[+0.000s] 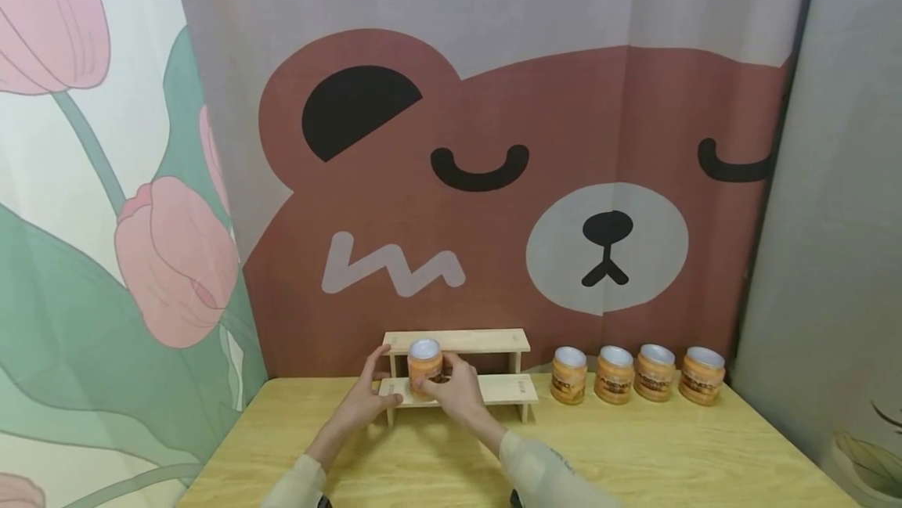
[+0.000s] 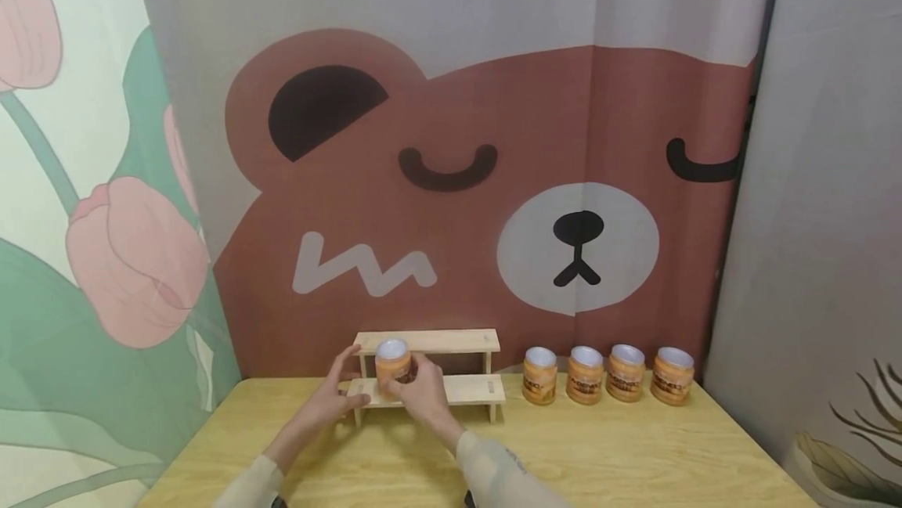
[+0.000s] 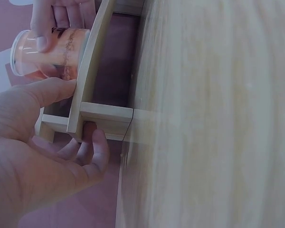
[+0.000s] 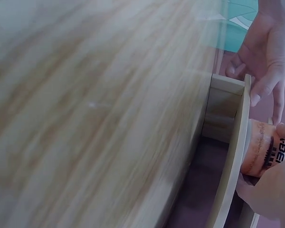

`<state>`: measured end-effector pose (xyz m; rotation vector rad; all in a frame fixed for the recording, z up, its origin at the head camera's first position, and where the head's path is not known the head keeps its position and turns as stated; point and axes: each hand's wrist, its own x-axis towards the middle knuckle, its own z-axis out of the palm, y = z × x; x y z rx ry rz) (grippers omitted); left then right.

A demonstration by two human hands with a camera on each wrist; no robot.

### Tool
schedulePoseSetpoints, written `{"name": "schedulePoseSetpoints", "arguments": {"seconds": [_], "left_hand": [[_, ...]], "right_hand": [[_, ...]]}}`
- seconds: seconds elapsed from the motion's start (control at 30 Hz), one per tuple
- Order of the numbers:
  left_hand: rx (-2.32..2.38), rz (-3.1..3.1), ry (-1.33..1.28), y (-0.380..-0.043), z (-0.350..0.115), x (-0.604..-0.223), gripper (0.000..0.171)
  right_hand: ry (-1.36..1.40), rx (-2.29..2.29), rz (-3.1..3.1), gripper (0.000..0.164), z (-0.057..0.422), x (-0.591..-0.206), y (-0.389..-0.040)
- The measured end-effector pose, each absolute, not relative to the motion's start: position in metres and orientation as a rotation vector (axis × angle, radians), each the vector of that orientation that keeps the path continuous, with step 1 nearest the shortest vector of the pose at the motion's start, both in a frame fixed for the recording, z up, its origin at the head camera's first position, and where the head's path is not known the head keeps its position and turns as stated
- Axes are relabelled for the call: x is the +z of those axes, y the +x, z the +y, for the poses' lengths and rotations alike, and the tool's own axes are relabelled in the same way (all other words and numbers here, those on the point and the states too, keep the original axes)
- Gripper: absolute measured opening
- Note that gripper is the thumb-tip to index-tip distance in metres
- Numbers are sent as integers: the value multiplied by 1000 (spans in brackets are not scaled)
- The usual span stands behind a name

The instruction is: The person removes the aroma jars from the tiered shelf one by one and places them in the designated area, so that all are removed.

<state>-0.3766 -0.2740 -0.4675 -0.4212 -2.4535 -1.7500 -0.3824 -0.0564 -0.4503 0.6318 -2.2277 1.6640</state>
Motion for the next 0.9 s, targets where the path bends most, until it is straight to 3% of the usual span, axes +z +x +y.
{"name": "schedulePoseSetpoints", "arguments": {"seconds": [0.9], "left_hand": [[-1802,-2449,-367,-375,-274,-463,98]], "right_hand": [[571,1556,-2279,58,17,-434,-363]]}}
